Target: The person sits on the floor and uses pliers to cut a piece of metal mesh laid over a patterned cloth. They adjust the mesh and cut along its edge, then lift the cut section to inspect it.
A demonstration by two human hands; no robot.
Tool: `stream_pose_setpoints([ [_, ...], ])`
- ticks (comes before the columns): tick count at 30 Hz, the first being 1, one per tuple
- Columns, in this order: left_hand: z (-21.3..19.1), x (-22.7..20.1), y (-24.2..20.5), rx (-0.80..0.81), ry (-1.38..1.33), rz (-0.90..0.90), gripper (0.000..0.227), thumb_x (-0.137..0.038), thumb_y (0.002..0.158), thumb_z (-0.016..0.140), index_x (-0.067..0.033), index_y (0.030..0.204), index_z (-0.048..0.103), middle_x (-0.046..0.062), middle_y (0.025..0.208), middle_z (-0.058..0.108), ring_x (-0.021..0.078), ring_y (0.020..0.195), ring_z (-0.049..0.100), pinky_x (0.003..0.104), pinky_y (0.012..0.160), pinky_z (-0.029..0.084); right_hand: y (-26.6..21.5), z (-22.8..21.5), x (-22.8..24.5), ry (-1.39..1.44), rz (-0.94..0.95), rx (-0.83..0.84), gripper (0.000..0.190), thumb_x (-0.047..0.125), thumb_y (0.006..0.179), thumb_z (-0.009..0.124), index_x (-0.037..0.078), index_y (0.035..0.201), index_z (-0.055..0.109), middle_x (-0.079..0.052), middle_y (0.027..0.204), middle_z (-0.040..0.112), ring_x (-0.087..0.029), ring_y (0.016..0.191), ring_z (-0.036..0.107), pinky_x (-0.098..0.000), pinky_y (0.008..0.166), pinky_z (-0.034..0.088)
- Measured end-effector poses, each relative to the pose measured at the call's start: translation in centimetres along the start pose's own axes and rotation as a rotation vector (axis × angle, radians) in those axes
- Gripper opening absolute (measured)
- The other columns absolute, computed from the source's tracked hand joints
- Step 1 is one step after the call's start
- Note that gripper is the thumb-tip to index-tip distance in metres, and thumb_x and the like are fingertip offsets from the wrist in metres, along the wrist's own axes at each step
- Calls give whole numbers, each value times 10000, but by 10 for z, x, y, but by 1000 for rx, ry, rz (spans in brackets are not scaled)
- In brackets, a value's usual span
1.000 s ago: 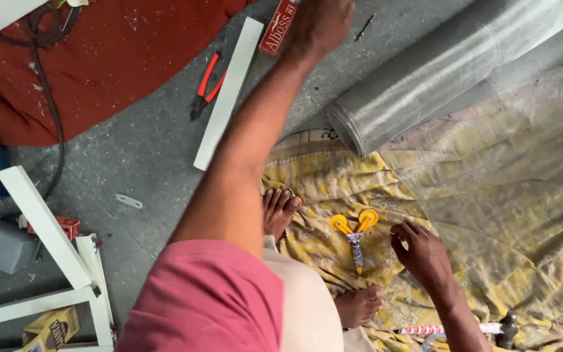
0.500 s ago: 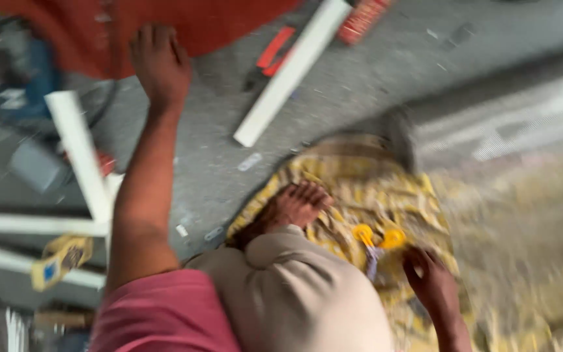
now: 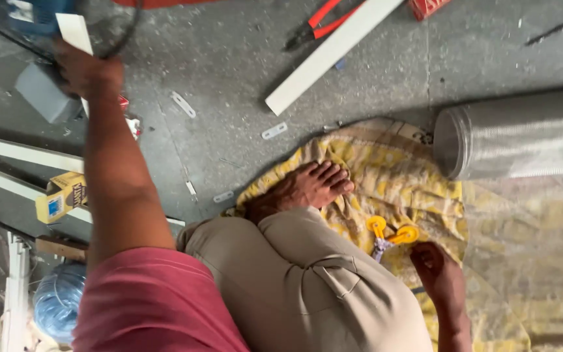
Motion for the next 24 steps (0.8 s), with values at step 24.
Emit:
stream_pose_setpoints([
  [24,12,-144,-67,4,-519,577,857,-99,926,784,31,1628,309,279,1622,435,471,1513,486,467,1275,421,5,-8,10,-29,48,29,199,211,857,749,121,1034,737,-97,922,778,-285,816,754,-376,721,576],
])
Point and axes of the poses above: each hand's wrist, its own y-axis towards the middle knuckle, its own z-axis out of the palm, x = y × z, the point moved 4 cm from there along y, towards the middle knuckle
